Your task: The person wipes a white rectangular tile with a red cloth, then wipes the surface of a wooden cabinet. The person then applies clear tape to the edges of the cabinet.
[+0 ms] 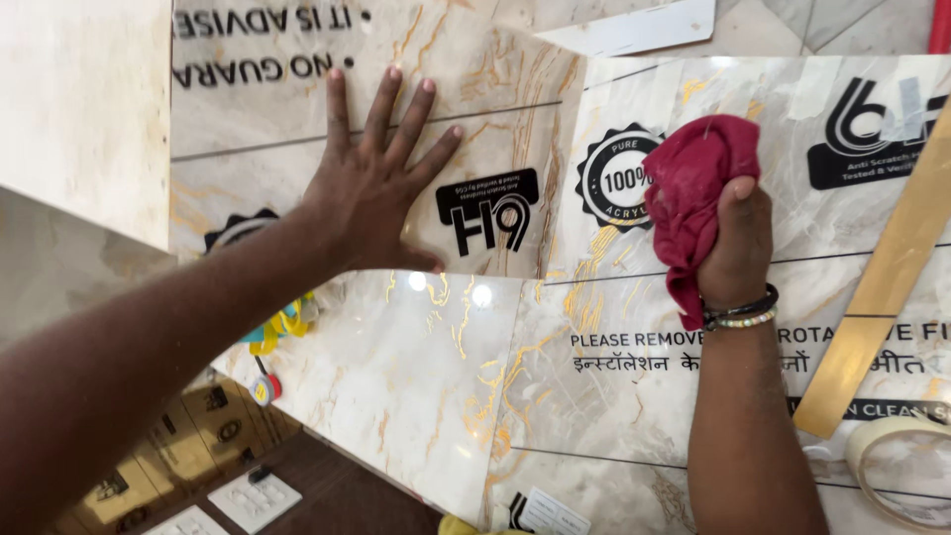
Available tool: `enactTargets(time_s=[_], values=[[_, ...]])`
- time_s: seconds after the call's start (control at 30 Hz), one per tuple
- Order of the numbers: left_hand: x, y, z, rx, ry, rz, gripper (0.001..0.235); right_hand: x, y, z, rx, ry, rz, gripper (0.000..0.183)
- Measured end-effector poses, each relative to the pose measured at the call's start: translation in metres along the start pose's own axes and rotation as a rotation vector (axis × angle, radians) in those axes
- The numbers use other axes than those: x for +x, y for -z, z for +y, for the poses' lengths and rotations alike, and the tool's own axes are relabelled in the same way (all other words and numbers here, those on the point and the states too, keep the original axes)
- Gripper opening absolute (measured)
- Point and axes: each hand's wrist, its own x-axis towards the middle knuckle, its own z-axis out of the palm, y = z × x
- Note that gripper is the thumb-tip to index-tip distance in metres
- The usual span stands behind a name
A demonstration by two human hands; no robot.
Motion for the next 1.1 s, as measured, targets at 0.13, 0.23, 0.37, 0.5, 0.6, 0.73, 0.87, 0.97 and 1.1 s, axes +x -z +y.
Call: enactTargets(time_s=[0.13, 0.23, 0.37, 0.5, 0.6, 0.73, 0.87, 0.97, 1.1], values=[[0.010, 0.005, 0.004, 0.028, -0.002, -0.056, 0.143, 0.005, -0.012, -0.019, 0.179, -0.035, -0.019, 0.056], [0.016, 0.006, 0.012, 0.009, 0.013, -0.080, 0.144, 0.005, -0.019, -0.028, 0.180, -0.026, -0.051, 0.058], [0.025, 0.007, 0.021, 0.010, 0.028, -0.127, 0.150, 0.002, -0.019, -0.029, 0.173, -0.047, -0.047, 0.057], [0.024, 0.006, 0.021, -0.009, 0.034, -0.119, 0.149, 0.002, -0.019, -0.025, 0.192, -0.041, -0.077, 0.050], [0.026, 0.005, 0.022, 0.010, 0.037, -0.142, 0.152, 0.006, -0.026, -0.021, 0.035, 0.035, -0.039, 0.040], [0.027, 0.006, 0.025, 0.046, 0.049, -0.152, 0.154, 0.007, -0.053, -0.017, -0.358, 0.202, -0.015, 0.033], [0.026, 0.013, 0.026, 0.053, 0.055, -0.169, 0.154, -0.007, -0.092, -0.014, -1.038, 0.406, -0.081, 0.026], [0.025, 0.014, 0.025, 0.065, 0.056, -0.160, 0.153, -0.013, -0.105, -0.010, -1.202, 0.407, -0.127, 0.023], [0.026, 0.010, 0.025, 0.082, 0.058, -0.177, 0.155, 0.038, -0.106, 0.006, -1.365, 0.458, -0.081, 0.012]])
